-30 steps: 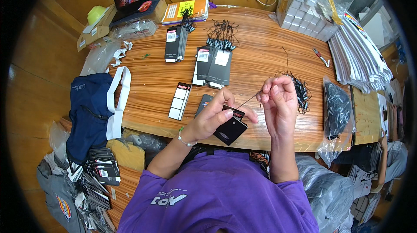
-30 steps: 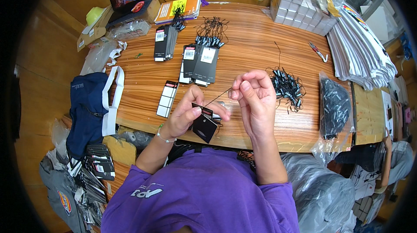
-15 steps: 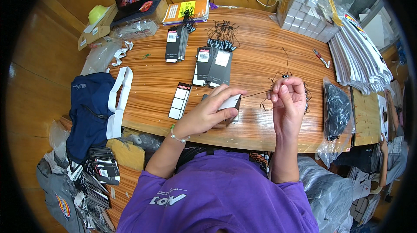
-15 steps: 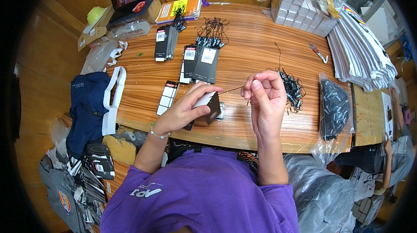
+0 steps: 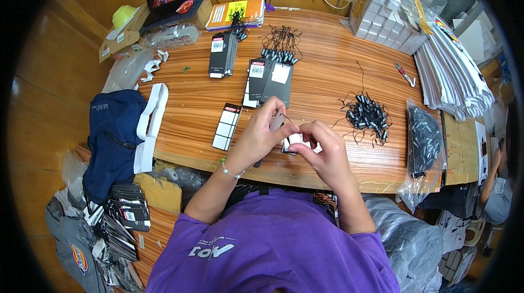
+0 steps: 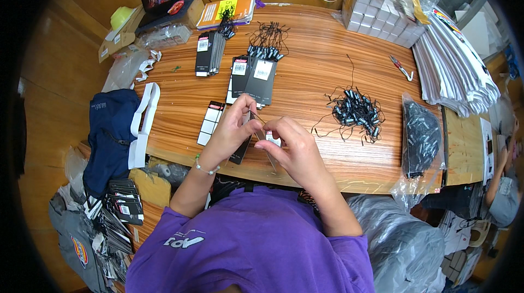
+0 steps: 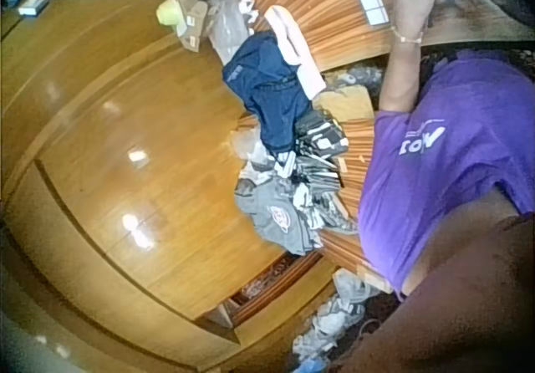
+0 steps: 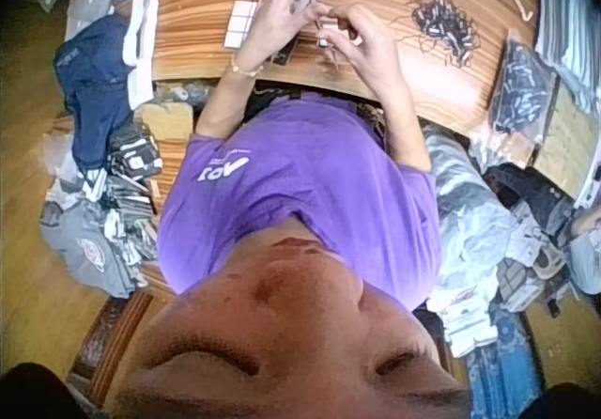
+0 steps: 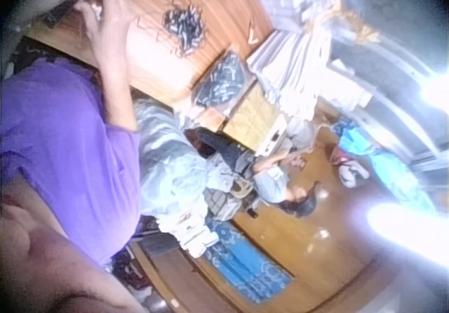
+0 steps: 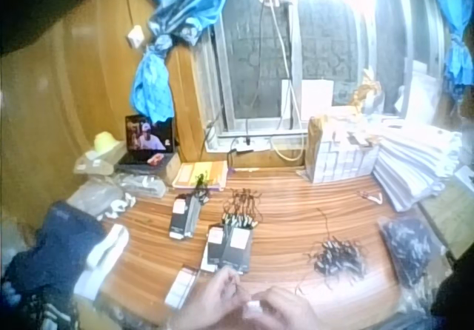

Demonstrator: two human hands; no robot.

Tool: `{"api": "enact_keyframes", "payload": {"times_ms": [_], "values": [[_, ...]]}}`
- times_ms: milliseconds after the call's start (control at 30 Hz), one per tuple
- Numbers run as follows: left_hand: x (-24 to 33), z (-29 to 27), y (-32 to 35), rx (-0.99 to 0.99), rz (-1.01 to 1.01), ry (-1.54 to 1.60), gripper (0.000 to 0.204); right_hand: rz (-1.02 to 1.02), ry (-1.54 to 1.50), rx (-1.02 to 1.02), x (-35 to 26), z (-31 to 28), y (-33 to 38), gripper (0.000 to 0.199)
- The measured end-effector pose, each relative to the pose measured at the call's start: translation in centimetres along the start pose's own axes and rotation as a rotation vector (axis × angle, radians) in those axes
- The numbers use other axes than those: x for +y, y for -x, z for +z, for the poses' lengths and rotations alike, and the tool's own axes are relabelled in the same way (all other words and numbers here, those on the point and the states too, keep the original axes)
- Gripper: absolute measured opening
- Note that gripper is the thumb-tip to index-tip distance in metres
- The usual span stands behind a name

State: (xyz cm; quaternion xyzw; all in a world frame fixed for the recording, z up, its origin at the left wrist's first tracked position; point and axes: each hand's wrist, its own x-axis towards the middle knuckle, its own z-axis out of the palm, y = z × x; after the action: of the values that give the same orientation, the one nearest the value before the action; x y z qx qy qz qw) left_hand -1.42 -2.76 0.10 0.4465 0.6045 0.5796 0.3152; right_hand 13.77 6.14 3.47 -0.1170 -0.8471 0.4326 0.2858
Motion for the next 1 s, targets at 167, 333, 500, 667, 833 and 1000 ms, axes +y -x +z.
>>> {"api": "enact_keyframes", "payload": {"times_ms": [167,333,500,667,833,1000], "values": [[-0.7,-0.2,0.1,-0.083,0.008,0.013,0.043,0.039,0.062,-0.033,0.4,0.0,0.1,0.015],[1.1,-2.7,0.1,-0.512,-0.445,0.412,0.044,0.291,-0.287,-0.039,2.4,-1.2,0.3,0.008],[0.1,-1.8,0.1,-0.367,-0.350,0.460,0.045,0.455,-0.843,0.004,3.9,-0.6,0.3,0.009],[0.6,0.5,0.2,0.193,0.208,-0.022,0.036,0.442,-0.855,0.173,3.6,-0.4,0.3,0.007],[3.2,1.5,0.5,0.269,0.527,-0.575,0.028,0.354,-0.693,0.247,2.5,0.0,0.3,0.007],[2.8,1.4,0.4,0.310,0.332,-0.323,0.021,0.286,-0.785,0.259,2.1,-0.2,0.6,0.018]]}}
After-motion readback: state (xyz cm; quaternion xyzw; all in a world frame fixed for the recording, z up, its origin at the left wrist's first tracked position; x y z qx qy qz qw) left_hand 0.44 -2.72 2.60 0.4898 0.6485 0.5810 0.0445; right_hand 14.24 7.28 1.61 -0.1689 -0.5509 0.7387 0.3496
